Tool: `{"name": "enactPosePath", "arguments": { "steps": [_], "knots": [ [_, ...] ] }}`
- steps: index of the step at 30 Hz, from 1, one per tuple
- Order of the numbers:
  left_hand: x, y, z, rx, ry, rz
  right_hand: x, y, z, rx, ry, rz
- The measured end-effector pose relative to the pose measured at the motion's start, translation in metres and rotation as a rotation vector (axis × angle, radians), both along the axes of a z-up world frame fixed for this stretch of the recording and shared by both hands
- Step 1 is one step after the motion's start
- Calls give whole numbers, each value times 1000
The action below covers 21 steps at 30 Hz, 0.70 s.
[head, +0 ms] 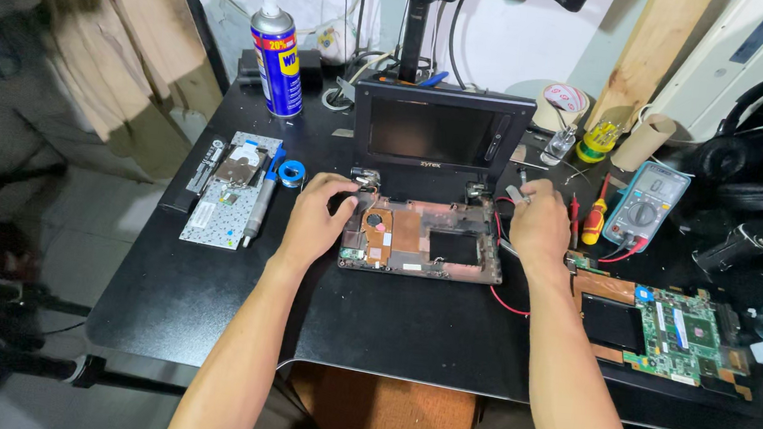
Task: The person disassembles the laptop casing using a screwdriver, then applies thermal paste to a component before reassembling the internal parts.
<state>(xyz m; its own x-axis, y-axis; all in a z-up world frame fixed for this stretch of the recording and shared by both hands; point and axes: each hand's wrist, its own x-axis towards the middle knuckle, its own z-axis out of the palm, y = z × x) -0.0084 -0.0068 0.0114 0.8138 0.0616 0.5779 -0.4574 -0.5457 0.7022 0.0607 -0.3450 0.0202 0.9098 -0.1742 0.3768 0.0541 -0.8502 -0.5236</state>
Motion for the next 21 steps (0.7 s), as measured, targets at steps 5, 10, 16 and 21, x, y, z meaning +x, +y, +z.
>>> {"name": "enactPosePath", "arguments": {
  "steps": [5, 10, 16, 21],
  "knots": [
    [0, -4, -4, 111, -63, 5, 21, -14, -34, -179, 29, -2],
    [3, -5, -8, 200, -109, -10, 24, -17, -41, -231, 84, -4],
    [0, -11, -2, 201, -61, -73, 13, -8, -22, -203, 117, -38],
    [-1, -14, 0, 168, -88, -87, -11, 13, 10, -6, -316, 35]
  ]
}}
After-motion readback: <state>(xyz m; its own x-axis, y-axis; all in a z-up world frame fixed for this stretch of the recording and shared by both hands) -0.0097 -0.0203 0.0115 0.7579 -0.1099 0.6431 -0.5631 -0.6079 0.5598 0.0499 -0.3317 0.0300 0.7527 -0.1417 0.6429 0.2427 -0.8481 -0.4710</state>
